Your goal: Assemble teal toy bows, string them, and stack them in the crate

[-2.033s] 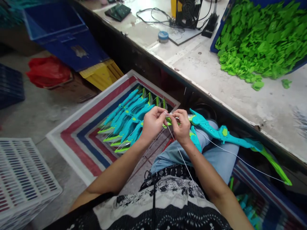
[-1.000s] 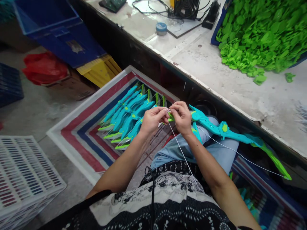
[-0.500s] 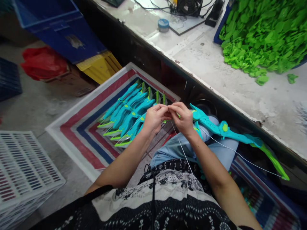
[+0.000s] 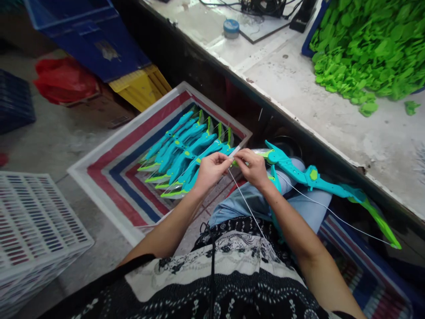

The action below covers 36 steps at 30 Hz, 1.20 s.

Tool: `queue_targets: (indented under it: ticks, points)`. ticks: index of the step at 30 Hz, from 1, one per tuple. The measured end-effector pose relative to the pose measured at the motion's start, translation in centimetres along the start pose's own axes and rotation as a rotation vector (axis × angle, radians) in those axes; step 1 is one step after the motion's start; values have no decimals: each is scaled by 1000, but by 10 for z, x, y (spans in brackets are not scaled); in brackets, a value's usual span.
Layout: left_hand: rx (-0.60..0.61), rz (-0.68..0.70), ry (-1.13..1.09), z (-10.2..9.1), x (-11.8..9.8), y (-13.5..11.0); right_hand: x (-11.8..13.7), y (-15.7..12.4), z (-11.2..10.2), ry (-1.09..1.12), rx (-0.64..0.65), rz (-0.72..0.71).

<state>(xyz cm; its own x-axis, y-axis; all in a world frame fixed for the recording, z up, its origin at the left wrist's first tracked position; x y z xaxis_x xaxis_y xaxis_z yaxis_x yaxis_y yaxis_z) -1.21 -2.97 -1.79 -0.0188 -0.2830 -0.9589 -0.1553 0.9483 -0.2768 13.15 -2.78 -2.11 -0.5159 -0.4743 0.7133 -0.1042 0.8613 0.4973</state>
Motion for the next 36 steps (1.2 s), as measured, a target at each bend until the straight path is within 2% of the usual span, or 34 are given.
queue_targets:
  ticks: [4, 8, 10, 13, 15, 18, 20, 22, 24, 26, 27, 28, 30, 32, 33, 36]
  points:
    - [-28, -48, 41, -10, 18, -3, -5, -18, 13, 143, -19, 85]
    - [-11, -83, 26, -22, 31, -8, -1, -31, 24, 68, 40, -12]
    - [-9, -24, 85, -27, 32, -12, 1, -36, 31, -60, 59, -66]
    - [7, 122, 228, -32, 30, -18, 3, -38, 39, -257, 73, -73]
    - [0, 204, 309, -36, 30, -23, 6, -38, 39, -302, 119, -85]
    - [4, 208, 366, -48, 34, -30, 5, -39, 13, -310, 153, -124]
    - [47, 113, 387, -58, 38, -32, -5, -45, -24, -417, 104, -68]
    - [52, 36, 435, -66, 37, -33, -20, -59, -66, -629, 88, 40]
    - [-29, 110, 514, -69, 24, -33, -34, -80, -99, -848, 168, 130]
    - [-121, 312, 589, -61, 3, -33, -43, -104, -119, -988, 278, 187]
    - [-129, 407, 616, -52, -8, -33, -46, -115, -123, -1020, 320, 214]
    - [-105, 472, 631, -42, -17, -34, -49, -125, -125, -1030, 346, 247]
    - [-12, 490, 614, -18, -30, -33, -51, -140, -126, -991, 338, 326]
    - [97, 360, 500, 9, -33, -33, -50, -146, -126, -878, 236, 389]
    - [164, 235, 410, 24, -30, -33, -48, -148, -127, -801, 159, 402]
    - [370, -308, 90, 72, -8, -41, -36, -146, -135, -566, -47, 388]
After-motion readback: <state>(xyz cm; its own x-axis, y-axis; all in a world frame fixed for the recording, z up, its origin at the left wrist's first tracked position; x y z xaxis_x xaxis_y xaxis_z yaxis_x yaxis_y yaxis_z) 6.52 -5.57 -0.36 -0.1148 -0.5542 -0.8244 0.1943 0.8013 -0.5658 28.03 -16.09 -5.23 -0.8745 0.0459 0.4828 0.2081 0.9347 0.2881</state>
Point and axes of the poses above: each hand's wrist, its own y-axis towards the middle knuckle, its own z-axis out of the palm, x = y × z, the point moved 3 cm from there along y, towards the middle knuckle, and after that the axes turned 8 degrees about -x, right-handed, at the moved point
